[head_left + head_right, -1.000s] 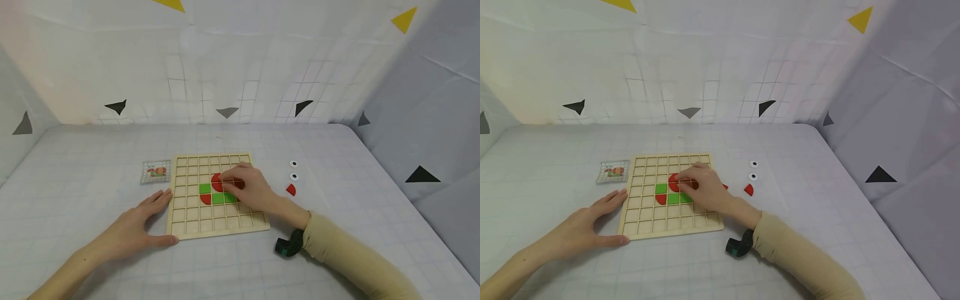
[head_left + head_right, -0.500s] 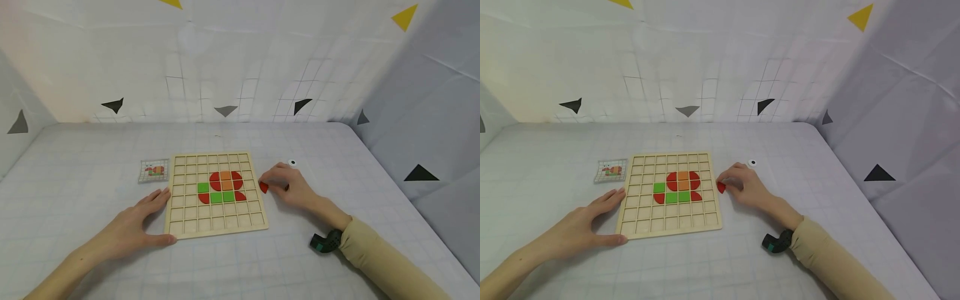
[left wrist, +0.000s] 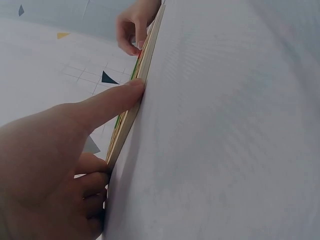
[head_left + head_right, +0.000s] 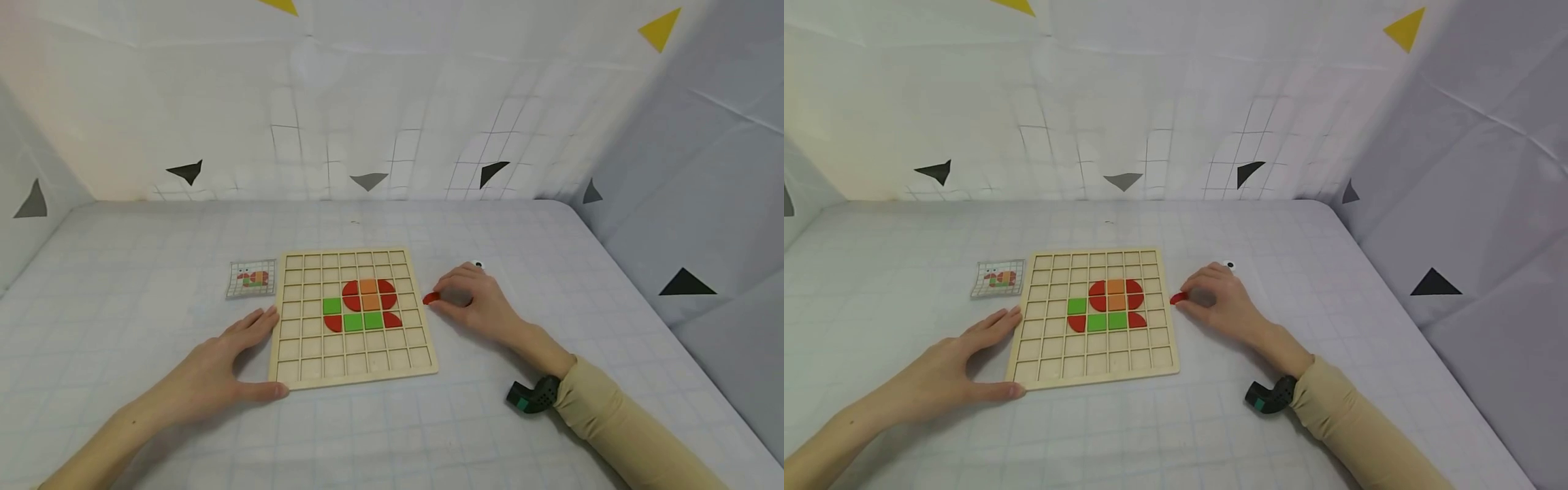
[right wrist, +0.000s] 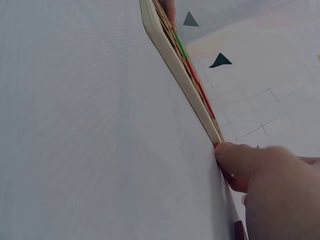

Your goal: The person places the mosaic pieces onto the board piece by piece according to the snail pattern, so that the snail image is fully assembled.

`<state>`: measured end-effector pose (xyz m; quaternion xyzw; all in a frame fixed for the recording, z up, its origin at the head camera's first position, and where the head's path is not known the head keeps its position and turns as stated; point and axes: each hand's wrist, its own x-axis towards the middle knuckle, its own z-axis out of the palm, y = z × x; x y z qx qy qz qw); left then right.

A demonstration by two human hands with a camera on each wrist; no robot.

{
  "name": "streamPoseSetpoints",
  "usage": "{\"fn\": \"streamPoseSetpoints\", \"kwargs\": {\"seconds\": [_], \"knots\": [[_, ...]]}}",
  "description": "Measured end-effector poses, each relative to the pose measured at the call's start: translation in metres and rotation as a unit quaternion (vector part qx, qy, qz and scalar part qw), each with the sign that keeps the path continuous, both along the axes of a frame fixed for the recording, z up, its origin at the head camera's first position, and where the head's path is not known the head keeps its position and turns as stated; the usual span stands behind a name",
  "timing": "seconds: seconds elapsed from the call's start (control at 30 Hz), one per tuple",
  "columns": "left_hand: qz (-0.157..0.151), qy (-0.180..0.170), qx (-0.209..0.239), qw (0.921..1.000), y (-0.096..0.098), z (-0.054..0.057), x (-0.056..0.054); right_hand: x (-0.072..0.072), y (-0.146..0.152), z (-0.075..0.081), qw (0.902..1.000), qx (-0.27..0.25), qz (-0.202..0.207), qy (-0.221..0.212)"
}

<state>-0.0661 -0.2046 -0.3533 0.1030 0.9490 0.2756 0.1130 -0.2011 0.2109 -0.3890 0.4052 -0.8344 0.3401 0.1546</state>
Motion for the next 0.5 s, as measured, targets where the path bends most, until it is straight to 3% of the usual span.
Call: {"fn": "streamPoseSetpoints", "kwargs": {"seconds": [0.2,0.5], "knots": [[0.000,0.002,0.000,1.0000,-0.0007,-0.0003,-0.0003,-0.0006,0.0016,0.0000,0.9997,-0.003,-0.019,-0.012],[0.001,-0.002,-0.001,1.0000,-0.0007,-0.0005,-0.0004,-0.0005,0.0025,-0.0022,0.9988,-0.005,0.039,-0.030]]}}
